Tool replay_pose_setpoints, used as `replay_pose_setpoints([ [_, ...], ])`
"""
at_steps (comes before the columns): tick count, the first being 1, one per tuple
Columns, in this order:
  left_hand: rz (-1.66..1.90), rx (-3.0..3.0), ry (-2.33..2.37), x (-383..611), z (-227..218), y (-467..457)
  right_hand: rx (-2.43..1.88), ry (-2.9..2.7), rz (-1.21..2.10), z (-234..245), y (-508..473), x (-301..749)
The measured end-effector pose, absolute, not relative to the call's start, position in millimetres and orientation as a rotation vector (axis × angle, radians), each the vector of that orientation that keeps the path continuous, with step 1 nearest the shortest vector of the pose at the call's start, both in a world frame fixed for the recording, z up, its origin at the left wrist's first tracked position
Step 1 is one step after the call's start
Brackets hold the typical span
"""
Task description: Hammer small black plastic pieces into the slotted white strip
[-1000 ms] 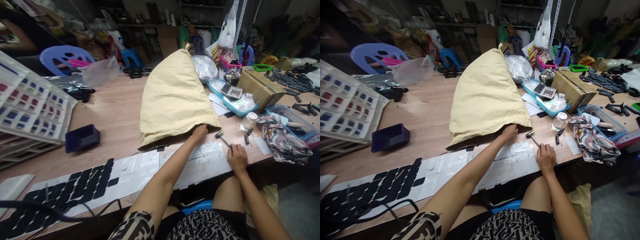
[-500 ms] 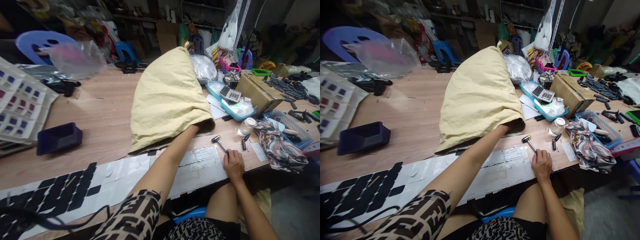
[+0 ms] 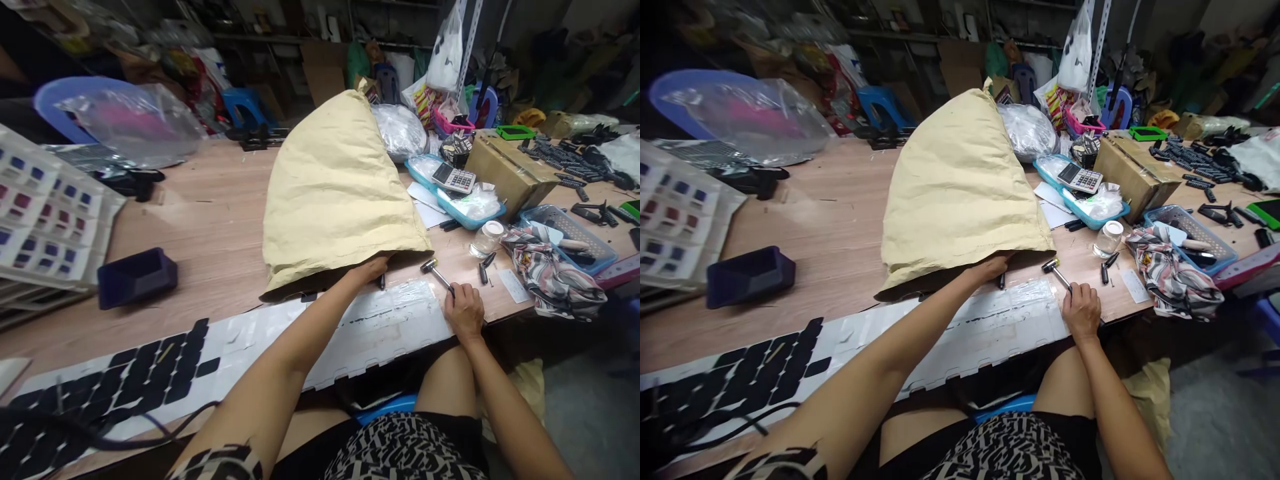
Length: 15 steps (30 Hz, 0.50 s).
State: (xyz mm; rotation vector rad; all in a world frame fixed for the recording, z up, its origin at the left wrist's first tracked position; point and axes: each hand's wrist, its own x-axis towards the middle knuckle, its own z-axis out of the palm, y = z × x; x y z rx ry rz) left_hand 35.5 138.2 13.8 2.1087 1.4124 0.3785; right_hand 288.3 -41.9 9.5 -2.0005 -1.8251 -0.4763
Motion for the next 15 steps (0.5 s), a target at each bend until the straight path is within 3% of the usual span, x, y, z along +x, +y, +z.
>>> replay_pose_setpoints([
  [5,0.496,2.282,1.394,30.7,7.2,88.9,-2.019,-1.824,-0.454,7.0,-41.0,289.0],
  [9,0.808,2.121,1.912,38.3,10.7,41.2,-2.028,-1.825,-0.428,6.5,-41.2,289.3],
  [12,0.742,1.912,2.119,42.8,9.6,16.1,-2.029,-1.822,-0.396,6.5,-41.7,289.3],
  [15,0.643,1.918,2.018,38.9,6.1,3.1,-2.040,-1.815,-0.378,6.8,-40.6,290.5],
])
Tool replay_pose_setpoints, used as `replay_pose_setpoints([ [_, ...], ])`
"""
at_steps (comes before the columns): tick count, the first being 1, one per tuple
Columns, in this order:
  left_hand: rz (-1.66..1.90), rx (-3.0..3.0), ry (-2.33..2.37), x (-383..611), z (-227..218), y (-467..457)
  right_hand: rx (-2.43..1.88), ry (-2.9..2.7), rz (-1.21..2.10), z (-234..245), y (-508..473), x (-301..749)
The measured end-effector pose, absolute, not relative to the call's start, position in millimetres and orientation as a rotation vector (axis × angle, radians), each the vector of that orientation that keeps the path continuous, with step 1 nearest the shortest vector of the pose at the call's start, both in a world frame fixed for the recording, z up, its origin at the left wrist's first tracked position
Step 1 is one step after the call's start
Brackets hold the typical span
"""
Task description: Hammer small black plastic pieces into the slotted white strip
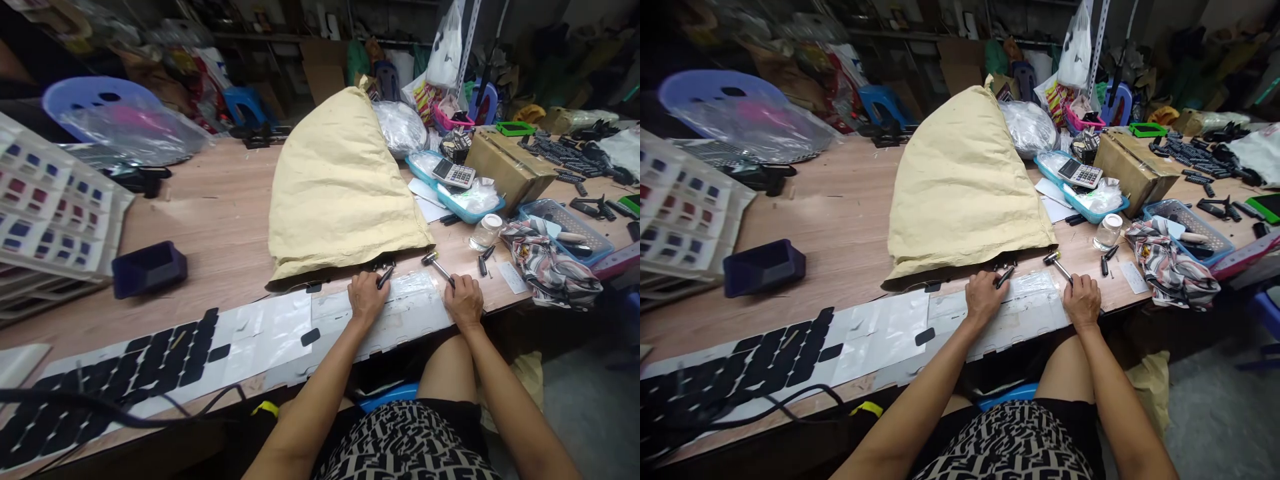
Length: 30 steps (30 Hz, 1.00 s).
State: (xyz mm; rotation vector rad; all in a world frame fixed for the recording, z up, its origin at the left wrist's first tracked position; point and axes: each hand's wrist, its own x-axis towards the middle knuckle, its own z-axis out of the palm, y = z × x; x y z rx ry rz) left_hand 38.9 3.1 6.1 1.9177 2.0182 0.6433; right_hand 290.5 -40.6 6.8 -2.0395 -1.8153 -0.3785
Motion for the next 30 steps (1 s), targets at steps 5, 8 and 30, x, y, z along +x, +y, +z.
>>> replay_pose_setpoints([
  [5,0.683,2.043,1.725,27.0,0.9,-9.5,-2.056,-1.853,-0.286,10.4,-39.0,294.5],
  [8,0.690,1.981,1.681,25.0,-0.6,-10.5,-1.981,-1.813,-0.130,17.9,-48.8,289.2],
  [30,0.734,1.840,1.630,27.4,6.2,-4.4,-1.621,-1.883,0.377,47.4,-102.4,220.0],
])
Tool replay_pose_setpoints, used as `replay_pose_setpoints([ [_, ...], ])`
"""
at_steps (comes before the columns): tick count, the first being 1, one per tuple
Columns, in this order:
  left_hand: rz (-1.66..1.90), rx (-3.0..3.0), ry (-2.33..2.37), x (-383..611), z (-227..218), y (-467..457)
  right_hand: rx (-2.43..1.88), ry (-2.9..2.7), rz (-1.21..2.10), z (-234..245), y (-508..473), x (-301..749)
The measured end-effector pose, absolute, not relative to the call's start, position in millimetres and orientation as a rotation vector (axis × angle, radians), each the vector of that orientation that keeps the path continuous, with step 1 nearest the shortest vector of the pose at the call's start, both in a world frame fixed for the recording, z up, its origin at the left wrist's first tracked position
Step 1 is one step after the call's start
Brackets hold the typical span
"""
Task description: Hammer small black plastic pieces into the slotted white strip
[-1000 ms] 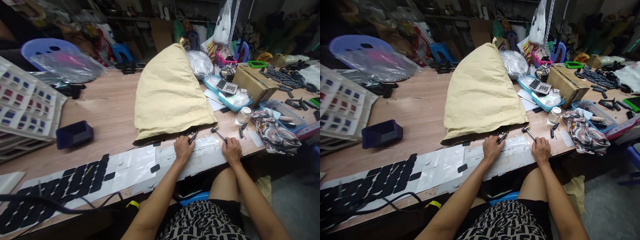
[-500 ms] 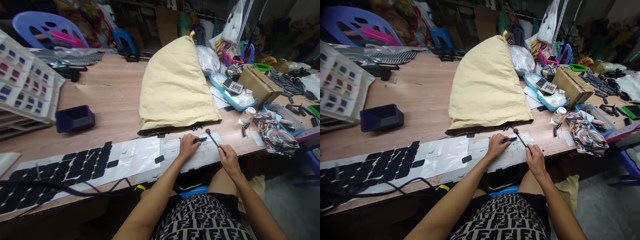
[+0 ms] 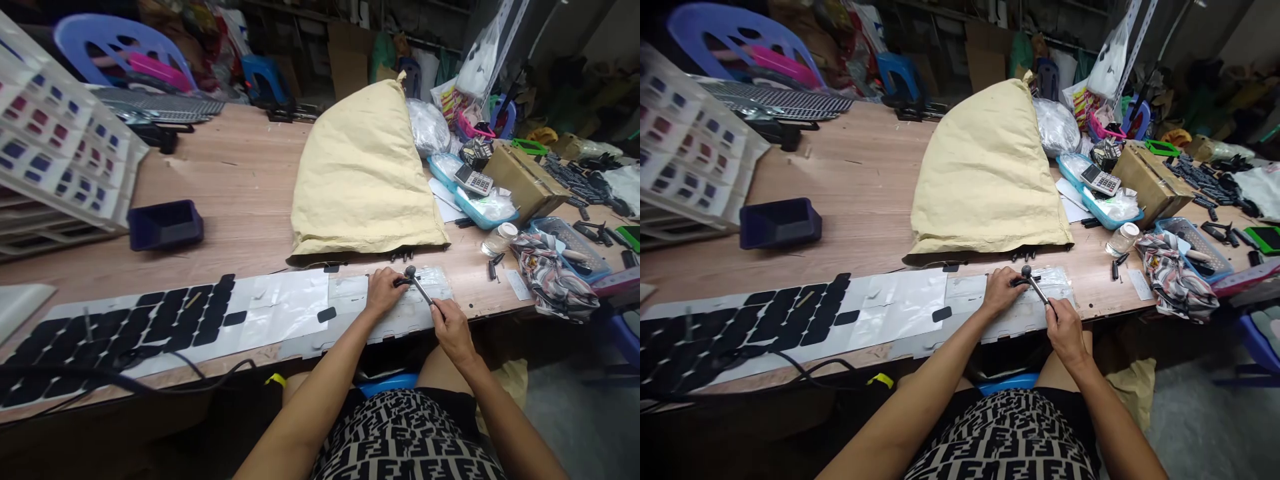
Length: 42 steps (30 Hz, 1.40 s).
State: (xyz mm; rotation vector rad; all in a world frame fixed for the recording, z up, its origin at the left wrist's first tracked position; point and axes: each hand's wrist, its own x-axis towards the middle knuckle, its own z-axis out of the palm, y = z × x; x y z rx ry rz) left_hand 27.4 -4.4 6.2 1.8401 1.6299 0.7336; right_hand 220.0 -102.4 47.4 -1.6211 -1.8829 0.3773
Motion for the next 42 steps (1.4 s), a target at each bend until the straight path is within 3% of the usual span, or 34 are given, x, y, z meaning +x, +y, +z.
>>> replay_pose_setpoints([
  [6,0.724,1.847,1.625,28.7,8.1,-0.9,-1.654,-1.944,0.307,37.5,-87.7,236.3],
  [13,0.832,2.083,1.423,13.1,12.8,-50.3,-1.967,-1.945,-0.371,24.9,-40.4,297.0],
  [17,0.511,2.185,1.196,0.9,-12.2,-130.6,-2.050,-1.868,-0.507,10.0,-35.5,309.2],
  [21,0.246,2.007,1.433,-2.3,-43.9,-175.2,-2.061,-1.858,-0.493,4.4,-38.1,307.1],
  [24,0.074,1.882,1.577,1.7,-42.5,-176.3,-2.063,-1.844,-0.455,5.3,-39.7,306.1],
  [29,0.400,1.879,1.167,32.2,12.2,-130.1,-2.020,-1.755,-0.478,4.9,-42.2,306.1],
  [33,0.681,1.874,1.386,86.2,45.4,-31.8,-1.998,-1.653,-0.482,2.3,-43.4,305.0],
  [37,0.666,1.873,1.677,143.9,45.9,66.6,-1.991,-1.620,-0.480,-0.1,-43.8,304.1],
  [42,0.549,1.749,1.937,180.2,32.2,114.3,-2.015,-1.596,-0.476,-2.8,-44.3,303.5],
])
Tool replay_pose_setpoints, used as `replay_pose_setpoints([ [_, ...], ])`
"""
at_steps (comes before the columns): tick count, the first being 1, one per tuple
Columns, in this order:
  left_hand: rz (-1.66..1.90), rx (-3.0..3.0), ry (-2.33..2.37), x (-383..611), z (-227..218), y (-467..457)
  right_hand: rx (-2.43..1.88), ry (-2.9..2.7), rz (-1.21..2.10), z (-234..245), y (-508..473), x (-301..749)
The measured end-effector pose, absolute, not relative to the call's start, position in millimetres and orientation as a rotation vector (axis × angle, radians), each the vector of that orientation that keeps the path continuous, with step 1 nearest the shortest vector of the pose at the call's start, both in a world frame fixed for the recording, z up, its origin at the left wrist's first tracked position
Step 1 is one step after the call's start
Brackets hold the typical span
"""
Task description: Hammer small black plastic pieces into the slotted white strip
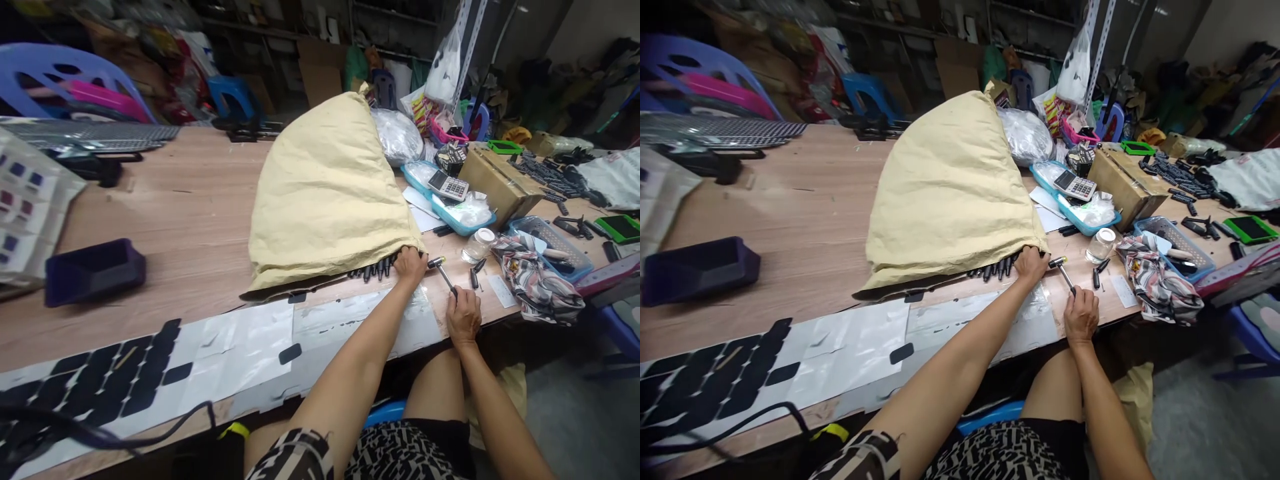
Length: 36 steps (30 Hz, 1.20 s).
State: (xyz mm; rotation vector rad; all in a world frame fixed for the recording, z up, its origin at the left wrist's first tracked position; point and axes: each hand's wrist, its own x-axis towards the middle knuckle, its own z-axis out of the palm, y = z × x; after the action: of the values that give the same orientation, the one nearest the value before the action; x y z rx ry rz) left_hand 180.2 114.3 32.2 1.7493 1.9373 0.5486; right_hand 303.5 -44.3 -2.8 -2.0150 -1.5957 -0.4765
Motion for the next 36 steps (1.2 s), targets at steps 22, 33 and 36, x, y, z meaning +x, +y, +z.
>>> replay_pose_setpoints([
  [22,0.822,1.983,1.497,41.5,-10.3,-8.3,-1.800,-1.686,-0.175,15.4,-63.9,286.1],
  [33,0.819,1.888,1.525,45.7,-4.7,-6.1,-1.641,-1.804,0.215,34.4,-103.9,249.9],
  [36,0.805,1.891,1.532,46.3,-1.5,-5.4,-1.651,-1.818,0.210,33.2,-102.6,250.0],
])
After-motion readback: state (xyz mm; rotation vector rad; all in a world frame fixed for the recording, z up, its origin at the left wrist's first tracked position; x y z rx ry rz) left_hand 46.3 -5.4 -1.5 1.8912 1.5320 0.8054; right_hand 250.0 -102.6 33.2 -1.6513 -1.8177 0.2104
